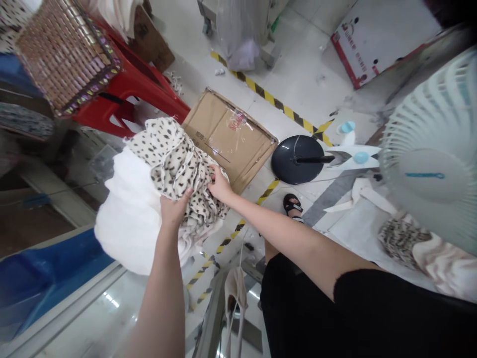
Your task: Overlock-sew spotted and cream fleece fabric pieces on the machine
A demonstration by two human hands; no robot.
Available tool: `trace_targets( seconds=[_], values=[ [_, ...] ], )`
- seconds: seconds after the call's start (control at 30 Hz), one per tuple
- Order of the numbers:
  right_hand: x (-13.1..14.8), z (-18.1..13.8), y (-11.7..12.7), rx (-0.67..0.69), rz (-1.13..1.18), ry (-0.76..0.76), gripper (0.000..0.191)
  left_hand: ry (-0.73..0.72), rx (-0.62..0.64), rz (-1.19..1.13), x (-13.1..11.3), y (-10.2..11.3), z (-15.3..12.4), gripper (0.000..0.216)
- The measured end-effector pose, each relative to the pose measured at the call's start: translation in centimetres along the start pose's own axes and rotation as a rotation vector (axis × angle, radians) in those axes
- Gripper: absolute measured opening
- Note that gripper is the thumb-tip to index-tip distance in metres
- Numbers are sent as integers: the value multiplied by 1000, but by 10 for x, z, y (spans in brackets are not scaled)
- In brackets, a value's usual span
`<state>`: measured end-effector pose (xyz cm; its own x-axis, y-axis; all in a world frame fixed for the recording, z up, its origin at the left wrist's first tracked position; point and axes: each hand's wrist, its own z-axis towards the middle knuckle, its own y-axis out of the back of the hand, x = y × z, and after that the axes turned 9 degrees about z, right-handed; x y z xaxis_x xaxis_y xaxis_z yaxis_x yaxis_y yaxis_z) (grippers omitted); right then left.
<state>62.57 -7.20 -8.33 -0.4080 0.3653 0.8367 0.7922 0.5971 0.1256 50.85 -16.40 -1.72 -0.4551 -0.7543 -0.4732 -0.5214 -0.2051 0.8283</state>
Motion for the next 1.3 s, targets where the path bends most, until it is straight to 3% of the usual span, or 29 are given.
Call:
trace_targets(
  seconds=[0.13, 0.27, 0.37, 0.43, 0.57, 0.67, 0.8, 0.97, 1.07, 1.13, 1.3],
  values=[
    [-2, -1, 7, 27, 15, 21, 19, -3, -12, -68, -2, -2, 0, 63],
    [8, -2, 3, 28, -17, -11, 21, 9, 22, -94, -1, -4, -1, 62],
    [12, 1, 4, -6, -52, -31, 10, -25, 42, -131, 2, -5, -3, 59],
    [12, 1, 10, -49, -65, -18, 3, 30, 52, -163, 5, -4, -4, 59],
    [18, -7, 18, -87, -57, 104, 24, 182, 54, -222, 16, -2, -2, 60],
    [27, -10, 9, -48, -82, 153, 17, 191, 65, -282, 21, -2, -2, 59],
    [25, 4, 0, 63, -215, 7, 14, 156, 77, -272, 13, 0, -8, 59],
    [16, 14, 28, -33, -259, 14, 4, 76, 100, -225, -1, 2, -19, 68],
    [35, 4, 35, -86, -265, 150, 11, 70, 99, -261, -2, 2, -23, 66],
    [54, -3, 28, -32, -228, 190, 14, 73, 105, -287, 0, 0, -24, 63],
    [71, -4, 10, 101, -262, 41, 43, 109, 139, -371, 3, -4, -28, 60]
  ],
)
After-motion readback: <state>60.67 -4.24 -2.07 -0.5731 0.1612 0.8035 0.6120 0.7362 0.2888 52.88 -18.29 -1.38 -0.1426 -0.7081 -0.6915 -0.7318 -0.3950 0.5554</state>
